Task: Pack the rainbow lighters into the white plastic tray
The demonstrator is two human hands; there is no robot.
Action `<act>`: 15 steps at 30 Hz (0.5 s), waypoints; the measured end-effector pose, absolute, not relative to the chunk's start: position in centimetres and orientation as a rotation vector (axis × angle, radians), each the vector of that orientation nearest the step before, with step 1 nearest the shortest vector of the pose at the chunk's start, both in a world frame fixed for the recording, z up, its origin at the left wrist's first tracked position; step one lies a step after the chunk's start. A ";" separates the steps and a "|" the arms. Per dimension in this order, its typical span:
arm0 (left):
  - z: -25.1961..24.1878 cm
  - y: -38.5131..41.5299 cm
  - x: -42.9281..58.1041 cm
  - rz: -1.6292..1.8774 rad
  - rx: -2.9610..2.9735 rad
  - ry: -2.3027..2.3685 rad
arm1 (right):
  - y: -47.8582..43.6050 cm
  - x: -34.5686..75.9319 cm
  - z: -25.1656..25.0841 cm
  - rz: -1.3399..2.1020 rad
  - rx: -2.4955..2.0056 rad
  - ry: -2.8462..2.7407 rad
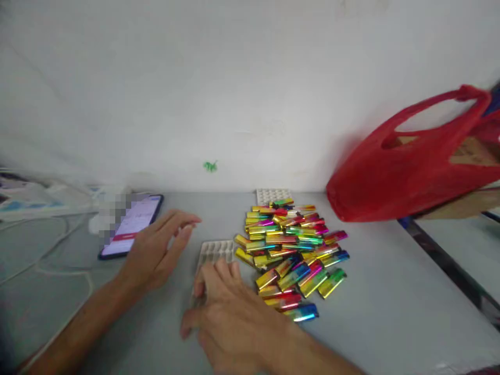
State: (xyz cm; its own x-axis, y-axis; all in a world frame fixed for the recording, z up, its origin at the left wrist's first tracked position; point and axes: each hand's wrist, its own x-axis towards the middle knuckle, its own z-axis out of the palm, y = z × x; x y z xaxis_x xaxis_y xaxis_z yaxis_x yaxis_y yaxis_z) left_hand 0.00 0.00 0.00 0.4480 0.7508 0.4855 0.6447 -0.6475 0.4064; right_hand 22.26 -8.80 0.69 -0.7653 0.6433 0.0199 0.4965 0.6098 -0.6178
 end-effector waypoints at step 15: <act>-2.2 0.1 0.8 0.687 2.462 1.262 | -6.6 24.6 0.0 0.270 -1.516 -2.135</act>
